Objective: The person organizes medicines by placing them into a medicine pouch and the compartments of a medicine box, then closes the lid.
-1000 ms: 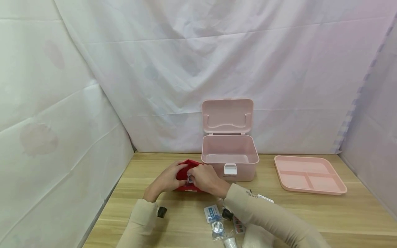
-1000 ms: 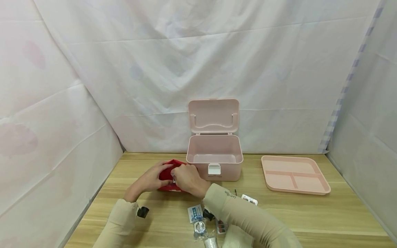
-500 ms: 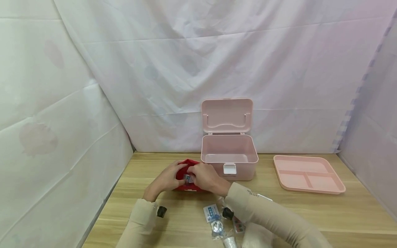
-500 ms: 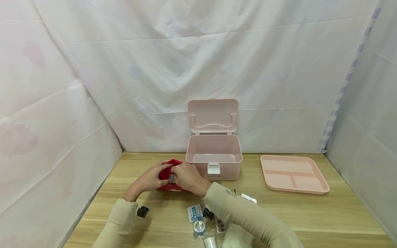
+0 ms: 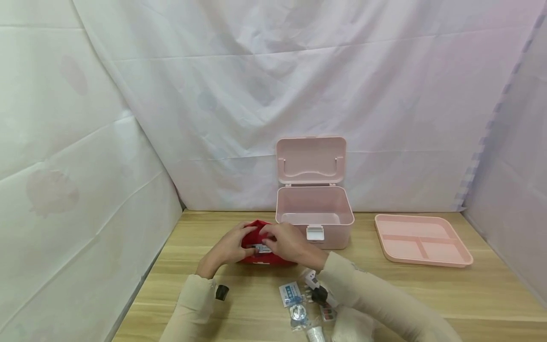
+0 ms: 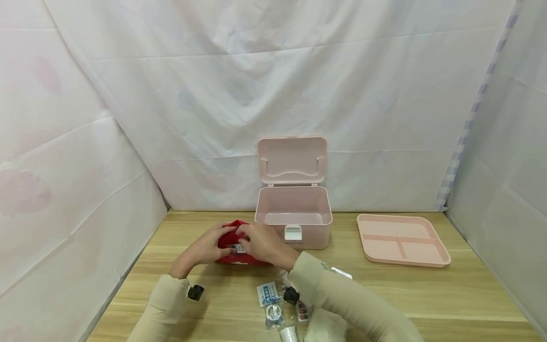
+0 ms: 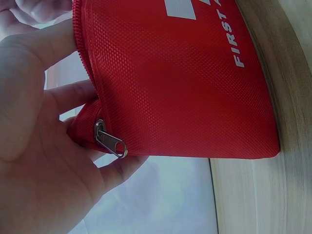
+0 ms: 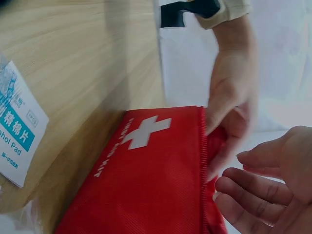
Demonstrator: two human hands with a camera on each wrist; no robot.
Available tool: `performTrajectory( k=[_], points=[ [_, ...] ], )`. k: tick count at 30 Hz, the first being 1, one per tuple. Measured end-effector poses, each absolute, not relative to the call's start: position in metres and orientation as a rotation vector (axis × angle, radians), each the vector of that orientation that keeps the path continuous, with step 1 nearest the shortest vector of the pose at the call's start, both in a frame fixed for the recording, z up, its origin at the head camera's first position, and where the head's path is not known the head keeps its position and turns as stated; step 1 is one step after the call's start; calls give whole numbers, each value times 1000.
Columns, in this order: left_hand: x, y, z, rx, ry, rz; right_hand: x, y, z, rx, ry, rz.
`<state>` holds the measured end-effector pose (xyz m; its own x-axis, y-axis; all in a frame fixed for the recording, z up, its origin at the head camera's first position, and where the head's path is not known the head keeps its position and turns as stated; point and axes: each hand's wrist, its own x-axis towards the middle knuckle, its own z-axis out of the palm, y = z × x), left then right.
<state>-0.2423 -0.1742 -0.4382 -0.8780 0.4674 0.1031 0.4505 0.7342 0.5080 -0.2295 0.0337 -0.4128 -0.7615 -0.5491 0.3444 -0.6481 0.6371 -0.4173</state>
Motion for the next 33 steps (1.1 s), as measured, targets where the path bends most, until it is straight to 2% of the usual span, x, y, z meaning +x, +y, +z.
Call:
performTrajectory(
  k=[22,33],
  points=[
    [-242,-173,-439,720,2903,845,-217,111,-390,1059,-2670,1115],
    [-241,-173,-441,722,2908,845,-214,153,-400,1125,-2676,1139]
  ],
)
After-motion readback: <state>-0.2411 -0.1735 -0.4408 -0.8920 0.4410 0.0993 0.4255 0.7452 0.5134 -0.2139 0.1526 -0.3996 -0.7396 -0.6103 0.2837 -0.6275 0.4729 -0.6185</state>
